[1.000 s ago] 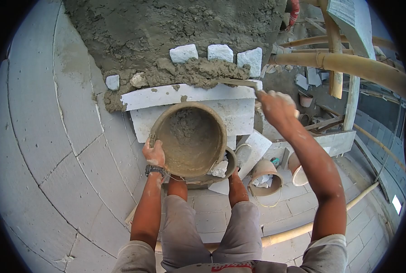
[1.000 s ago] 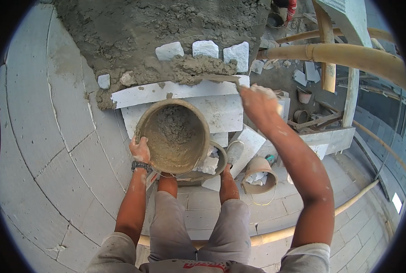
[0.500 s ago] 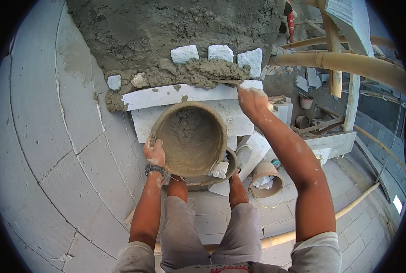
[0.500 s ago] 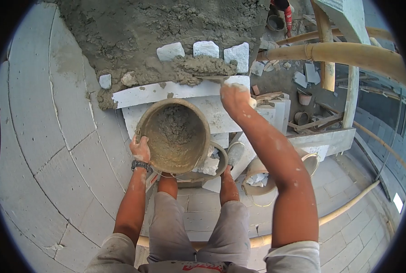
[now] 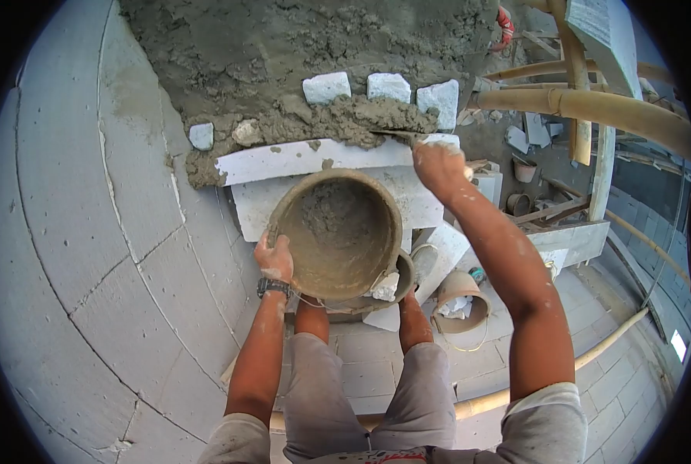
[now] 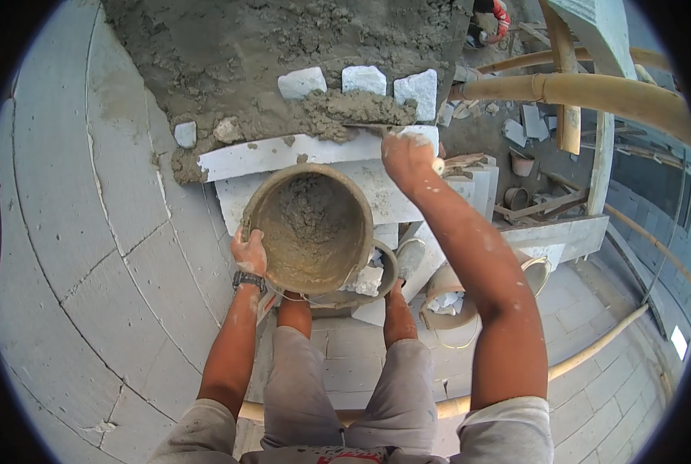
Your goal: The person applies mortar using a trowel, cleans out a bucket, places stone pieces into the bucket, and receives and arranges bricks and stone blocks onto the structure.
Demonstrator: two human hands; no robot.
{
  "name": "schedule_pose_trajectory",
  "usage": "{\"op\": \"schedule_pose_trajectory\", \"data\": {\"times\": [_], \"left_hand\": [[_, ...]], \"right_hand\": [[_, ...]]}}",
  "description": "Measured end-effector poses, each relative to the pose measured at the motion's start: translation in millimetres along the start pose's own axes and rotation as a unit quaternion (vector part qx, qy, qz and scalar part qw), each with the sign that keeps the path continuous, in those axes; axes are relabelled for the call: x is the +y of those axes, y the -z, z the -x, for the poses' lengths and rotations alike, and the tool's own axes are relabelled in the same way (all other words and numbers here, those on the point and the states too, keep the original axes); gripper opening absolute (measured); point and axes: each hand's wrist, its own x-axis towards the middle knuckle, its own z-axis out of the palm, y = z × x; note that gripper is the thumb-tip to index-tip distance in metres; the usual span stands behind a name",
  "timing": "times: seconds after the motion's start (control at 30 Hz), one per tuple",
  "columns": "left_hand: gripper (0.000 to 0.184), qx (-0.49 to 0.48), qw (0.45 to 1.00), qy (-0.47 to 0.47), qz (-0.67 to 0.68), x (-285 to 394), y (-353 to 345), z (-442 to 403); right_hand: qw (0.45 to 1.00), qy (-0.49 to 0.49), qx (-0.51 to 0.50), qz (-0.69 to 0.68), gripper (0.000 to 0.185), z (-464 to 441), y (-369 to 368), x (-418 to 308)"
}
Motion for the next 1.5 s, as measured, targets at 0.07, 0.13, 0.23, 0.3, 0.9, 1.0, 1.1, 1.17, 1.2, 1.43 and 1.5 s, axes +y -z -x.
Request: {"op": "schedule_pose_trajectory", "data": {"times": [0.07, 0.13, 0.23, 0.3, 0.9, 1.0, 1.1, 1.17, 1.2, 1.43, 1.5], "left_hand": [[0.037, -0.005, 1.000, 0.011, -0.003, -5, 1, 5], [0.037, -0.015, 1.000, 0.002, 0.008, -11, 1, 2], [0.038, -0.020, 0.999, 0.029, 0.021, 4, 0, 6], [0.038, -0.011, 1.000, 0.015, -0.004, 7, 0, 6], [0.036, -0.016, 1.000, -0.012, 0.019, -6, -1, 2], [0.036, -0.019, 1.000, -0.014, 0.006, -9, 1, 1], [0.037, -0.019, 1.000, 0.007, 0.011, -15, 1, 1], [0.038, -0.014, 1.000, 0.019, 0.007, -12, 1, 4], [0.039, -0.010, 1.000, 0.022, 0.002, -1, 1, 6], [0.039, -0.003, 0.998, 0.042, 0.042, -7, -2, 4], [0.038, 0.008, 1.000, 0.023, 0.003, -7, -3, 2]], "right_hand": [[0.999, 0.028, 0.029, 0.007, 0.019, 23, 25, 6], [0.998, 0.033, 0.046, 0.020, 0.016, 40, 66, 7], [0.995, 0.015, 0.086, 0.040, 0.014, 43, 94, -1], [0.988, 0.035, 0.147, 0.043, 0.013, 19, 73, 0], [0.999, -0.003, -0.043, 0.008, 0.020, 15, 16, 11], [0.998, 0.001, -0.044, 0.044, 0.021, 10, 29, 1], [0.997, 0.045, 0.013, 0.063, 0.021, 47, 83, 9], [0.996, 0.042, 0.043, 0.072, 0.017, 54, 91, 9], [0.995, 0.036, 0.060, 0.076, 0.016, 55, 94, 11], [0.997, 0.040, 0.031, 0.057, 0.018, 3, 41, 8], [0.995, 0.041, 0.079, 0.040, 0.018, 22, 63, 18]]}}
